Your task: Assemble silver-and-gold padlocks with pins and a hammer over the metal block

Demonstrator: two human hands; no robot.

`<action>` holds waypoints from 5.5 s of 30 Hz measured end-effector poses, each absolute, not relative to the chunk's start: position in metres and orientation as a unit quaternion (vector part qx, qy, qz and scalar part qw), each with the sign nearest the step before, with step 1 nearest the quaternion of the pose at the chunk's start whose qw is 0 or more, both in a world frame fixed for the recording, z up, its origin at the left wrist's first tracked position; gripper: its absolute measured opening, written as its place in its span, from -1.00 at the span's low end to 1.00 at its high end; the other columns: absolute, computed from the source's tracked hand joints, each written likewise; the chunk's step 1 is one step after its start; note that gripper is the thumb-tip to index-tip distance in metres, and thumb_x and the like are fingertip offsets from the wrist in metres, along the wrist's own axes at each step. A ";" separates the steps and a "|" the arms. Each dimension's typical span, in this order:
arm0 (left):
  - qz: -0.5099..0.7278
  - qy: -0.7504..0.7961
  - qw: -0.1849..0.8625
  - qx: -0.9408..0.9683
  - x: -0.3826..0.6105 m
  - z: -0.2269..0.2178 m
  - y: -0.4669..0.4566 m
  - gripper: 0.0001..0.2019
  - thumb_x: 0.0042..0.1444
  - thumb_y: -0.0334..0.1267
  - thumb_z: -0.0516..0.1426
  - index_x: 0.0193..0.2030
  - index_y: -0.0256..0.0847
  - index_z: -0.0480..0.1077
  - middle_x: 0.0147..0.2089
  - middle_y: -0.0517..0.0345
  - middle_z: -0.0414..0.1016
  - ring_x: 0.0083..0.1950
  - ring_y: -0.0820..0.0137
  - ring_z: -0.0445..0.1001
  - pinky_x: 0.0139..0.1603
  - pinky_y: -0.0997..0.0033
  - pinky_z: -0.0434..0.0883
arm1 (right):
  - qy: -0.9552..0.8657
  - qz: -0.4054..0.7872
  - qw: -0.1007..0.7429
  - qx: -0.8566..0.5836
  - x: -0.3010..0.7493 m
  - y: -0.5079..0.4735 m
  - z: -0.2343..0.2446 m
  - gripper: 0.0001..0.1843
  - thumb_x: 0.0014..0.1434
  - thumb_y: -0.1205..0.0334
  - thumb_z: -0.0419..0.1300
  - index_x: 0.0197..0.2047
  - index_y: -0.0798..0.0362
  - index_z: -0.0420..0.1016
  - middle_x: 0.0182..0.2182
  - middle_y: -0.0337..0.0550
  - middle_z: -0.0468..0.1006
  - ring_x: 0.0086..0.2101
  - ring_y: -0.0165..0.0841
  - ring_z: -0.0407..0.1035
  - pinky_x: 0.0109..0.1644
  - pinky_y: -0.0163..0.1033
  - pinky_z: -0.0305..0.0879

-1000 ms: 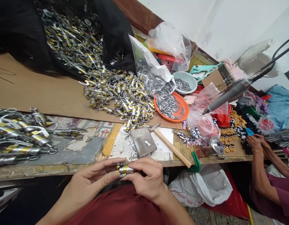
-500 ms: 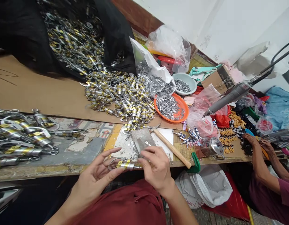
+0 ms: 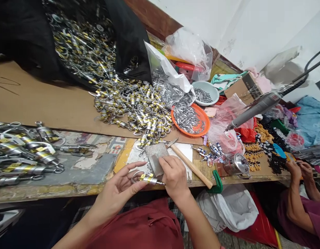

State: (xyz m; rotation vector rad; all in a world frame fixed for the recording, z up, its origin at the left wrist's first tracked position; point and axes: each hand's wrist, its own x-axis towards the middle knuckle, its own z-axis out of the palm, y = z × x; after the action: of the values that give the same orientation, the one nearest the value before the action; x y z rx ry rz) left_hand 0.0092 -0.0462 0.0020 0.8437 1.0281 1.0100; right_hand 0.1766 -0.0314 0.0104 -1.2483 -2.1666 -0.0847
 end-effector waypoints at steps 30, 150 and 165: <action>0.430 0.434 0.712 0.348 0.014 -0.022 -0.046 -0.55 -0.17 -0.17 0.29 -0.10 -0.24 0.37 -0.33 0.14 0.47 -0.23 0.32 0.48 -0.16 0.28 0.49 | -0.740 0.034 0.406 -0.535 0.185 -0.039 0.006 -0.66 0.16 0.52 -0.05 -0.24 0.08 0.52 -0.35 -0.07 0.47 -0.30 -0.34 0.38 -0.25 -0.24 0.37; 0.393 0.354 0.775 0.347 0.005 -0.003 -0.021 -0.61 -0.21 -0.34 0.30 -0.19 -0.20 0.31 -0.41 0.27 0.45 -0.43 0.51 0.43 -0.38 0.53 0.41 | -0.868 0.058 0.325 -0.372 0.173 -0.047 0.025 -0.59 0.18 0.54 -0.08 0.08 0.09 0.21 -0.27 -0.04 0.54 -0.23 -0.33 0.44 -0.21 -0.22 0.43; 0.395 0.415 0.724 0.384 0.001 -0.006 -0.023 -0.67 -0.25 -0.31 0.32 -0.26 -0.23 0.43 -0.36 0.17 0.46 -0.26 0.38 0.45 -0.27 0.49 0.43 | -0.897 0.028 0.303 -0.319 0.173 -0.043 0.031 -0.75 0.22 0.50 -0.07 -0.10 0.19 0.35 -0.32 -0.01 0.57 -0.22 -0.30 0.46 -0.15 -0.22 0.43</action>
State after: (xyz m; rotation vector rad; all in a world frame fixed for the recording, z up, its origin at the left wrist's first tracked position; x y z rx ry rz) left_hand 0.0007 -0.0227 -0.0058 0.8473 0.9154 0.8718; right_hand 0.1731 -0.0431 0.0312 -0.8456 -2.3781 0.0741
